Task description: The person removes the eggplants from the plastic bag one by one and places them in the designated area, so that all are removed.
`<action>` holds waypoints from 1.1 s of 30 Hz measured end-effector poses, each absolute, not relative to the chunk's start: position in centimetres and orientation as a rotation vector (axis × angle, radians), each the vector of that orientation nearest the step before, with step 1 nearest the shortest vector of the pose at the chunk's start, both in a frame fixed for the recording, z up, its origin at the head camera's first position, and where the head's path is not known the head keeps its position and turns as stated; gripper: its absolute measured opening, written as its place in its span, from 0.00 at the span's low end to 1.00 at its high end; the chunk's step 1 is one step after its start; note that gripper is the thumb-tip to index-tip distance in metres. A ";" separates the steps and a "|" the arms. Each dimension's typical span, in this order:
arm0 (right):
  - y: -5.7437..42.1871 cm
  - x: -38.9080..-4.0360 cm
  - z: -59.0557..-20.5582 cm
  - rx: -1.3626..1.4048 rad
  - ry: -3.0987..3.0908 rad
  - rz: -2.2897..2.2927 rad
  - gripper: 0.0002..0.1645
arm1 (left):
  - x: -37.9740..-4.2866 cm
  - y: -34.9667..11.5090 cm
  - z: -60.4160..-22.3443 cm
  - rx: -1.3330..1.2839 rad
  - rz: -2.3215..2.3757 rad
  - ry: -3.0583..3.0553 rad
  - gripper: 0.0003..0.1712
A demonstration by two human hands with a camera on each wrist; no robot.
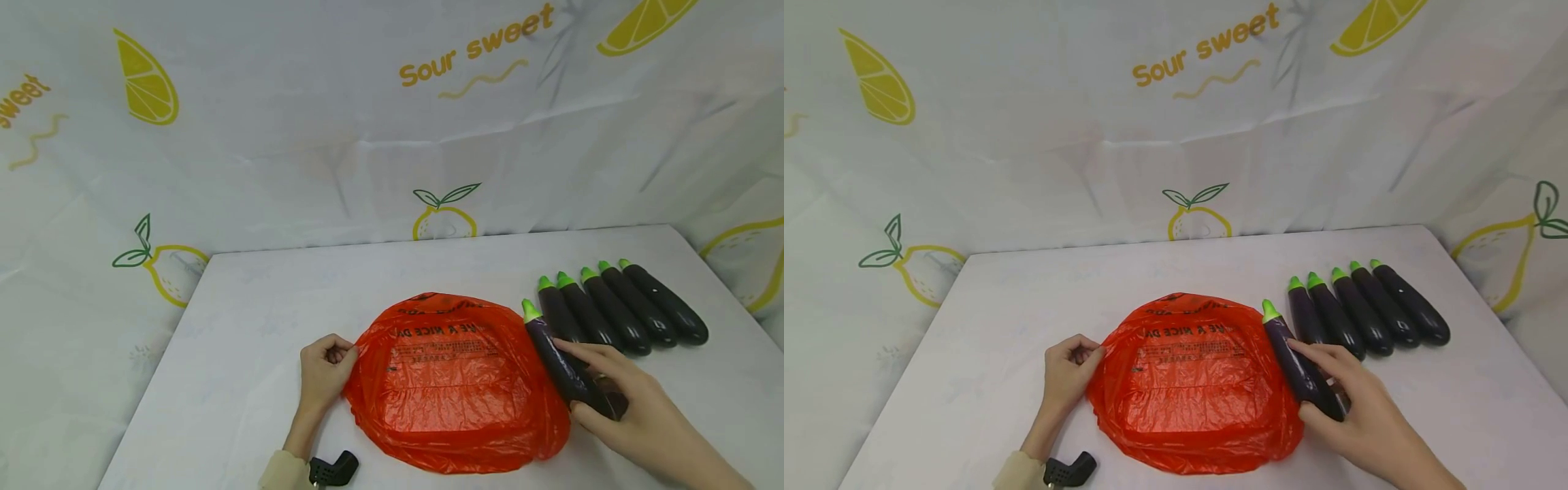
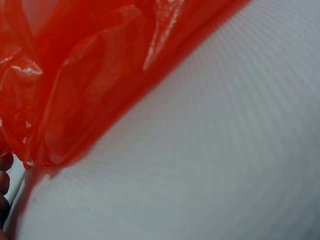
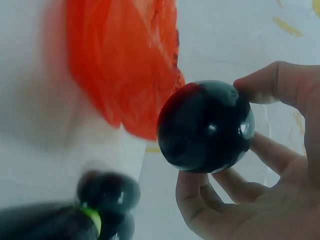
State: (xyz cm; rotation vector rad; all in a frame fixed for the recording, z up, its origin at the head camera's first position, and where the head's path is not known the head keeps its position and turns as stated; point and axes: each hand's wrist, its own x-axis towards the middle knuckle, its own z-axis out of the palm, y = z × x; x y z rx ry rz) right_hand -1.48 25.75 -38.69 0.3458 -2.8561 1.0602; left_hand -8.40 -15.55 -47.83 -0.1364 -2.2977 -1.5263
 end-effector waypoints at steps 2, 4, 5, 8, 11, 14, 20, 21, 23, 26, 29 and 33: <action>26.5 -1.4 -38.8 0.329 -2.871 1.028 0.51 | -8.4 -15.6 -47.8 -0.137 -1.524 -2.299 0.11; 27.2 -1.2 -38.8 0.307 -2.887 0.976 0.52 | -8.4 -15.6 -47.9 -0.139 -1.521 -2.298 0.11; 27.6 -1.2 -38.8 0.295 -2.899 0.942 0.52 | -8.4 -15.6 -47.9 -0.140 -1.519 -2.298 0.11; 28.9 -1.1 -38.9 0.278 -2.907 0.880 0.53 | -8.4 -15.6 -47.9 -0.142 -1.515 -2.295 0.11; 30.3 -1.1 -39.0 0.269 -2.912 0.846 0.53 | -8.4 -15.7 -47.8 -0.145 -1.514 -2.291 0.10; 31.7 -1.0 -39.3 0.245 -2.933 0.846 0.54 | -8.4 -15.7 -47.8 -0.148 -1.519 -2.286 0.10; 34.2 -0.9 -39.9 0.198 -2.988 0.809 0.55 | -8.4 -15.6 -47.8 -0.147 -1.535 -2.283 0.11; 34.6 -0.9 -40.0 0.190 -2.999 0.795 0.55 | -8.4 -15.6 -47.8 -0.146 -1.536 -2.282 0.11; 35.5 -0.7 -40.3 0.179 -3.010 0.788 0.55 | -8.4 -15.6 -47.8 -0.148 -1.543 -2.282 0.11; 36.9 -0.5 -40.8 0.153 -3.053 0.764 0.57 | -8.4 -15.6 -47.7 -0.145 -1.539 -2.290 0.11; 38.5 -0.2 -41.4 0.141 -3.119 0.727 0.58 | -8.4 -15.5 -47.7 -0.144 -1.539 -2.294 0.10; 40.3 0.1 -42.5 0.114 -3.184 0.701 0.58 | -8.4 -15.5 -47.7 -0.144 -1.540 -2.285 0.11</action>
